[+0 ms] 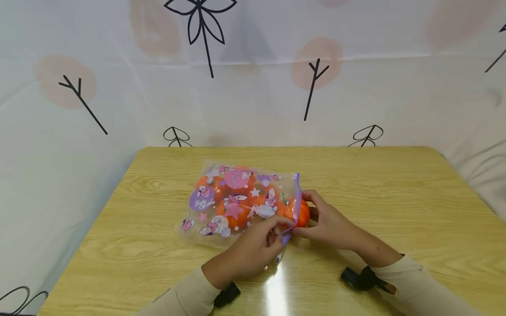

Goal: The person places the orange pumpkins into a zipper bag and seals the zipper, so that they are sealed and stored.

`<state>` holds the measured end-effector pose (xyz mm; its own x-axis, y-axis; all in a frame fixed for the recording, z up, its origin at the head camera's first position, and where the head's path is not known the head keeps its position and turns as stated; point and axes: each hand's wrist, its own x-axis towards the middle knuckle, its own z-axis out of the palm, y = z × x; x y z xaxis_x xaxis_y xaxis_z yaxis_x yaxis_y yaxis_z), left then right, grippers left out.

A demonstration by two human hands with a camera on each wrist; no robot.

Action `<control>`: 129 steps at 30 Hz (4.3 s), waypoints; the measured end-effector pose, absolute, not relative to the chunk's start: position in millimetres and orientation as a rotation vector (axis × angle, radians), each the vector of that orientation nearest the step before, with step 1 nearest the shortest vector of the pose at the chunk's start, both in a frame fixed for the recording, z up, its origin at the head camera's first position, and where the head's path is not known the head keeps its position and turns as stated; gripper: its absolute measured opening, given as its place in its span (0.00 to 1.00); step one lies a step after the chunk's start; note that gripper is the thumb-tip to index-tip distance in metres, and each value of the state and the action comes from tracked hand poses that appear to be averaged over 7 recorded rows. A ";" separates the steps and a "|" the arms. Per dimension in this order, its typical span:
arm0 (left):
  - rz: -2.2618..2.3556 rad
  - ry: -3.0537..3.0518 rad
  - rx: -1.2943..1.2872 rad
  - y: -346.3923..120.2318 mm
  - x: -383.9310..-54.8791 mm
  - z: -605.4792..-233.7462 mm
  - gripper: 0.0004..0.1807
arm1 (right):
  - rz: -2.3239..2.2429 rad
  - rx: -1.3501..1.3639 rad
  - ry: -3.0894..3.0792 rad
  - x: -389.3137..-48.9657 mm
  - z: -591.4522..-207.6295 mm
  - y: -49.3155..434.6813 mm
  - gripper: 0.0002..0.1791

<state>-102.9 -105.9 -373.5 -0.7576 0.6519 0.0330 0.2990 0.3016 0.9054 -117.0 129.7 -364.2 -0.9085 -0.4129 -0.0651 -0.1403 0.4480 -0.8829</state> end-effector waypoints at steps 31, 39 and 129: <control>1.301 2.449 0.960 -106.2 -99.1 -370.1 0.18 | -1.379 -0.498 2.419 -112.8 -365.5 123.5 0.49; 1.023 2.847 0.971 -104.6 -92.9 -366.6 0.06 | -1.351 -0.494 2.436 -112.3 -364.9 122.8 0.48; 1.388 2.786 0.920 -98.2 -86.3 -380.5 0.03 | -1.305 -0.616 2.481 -112.4 -380.8 126.5 0.15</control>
<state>-86.3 -98.2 -380.5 -0.8342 0.4410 0.3310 0.5299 0.4749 0.7026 -112.4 126.5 -380.8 -0.8731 -0.4859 -0.0401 -0.2421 0.5036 -0.8293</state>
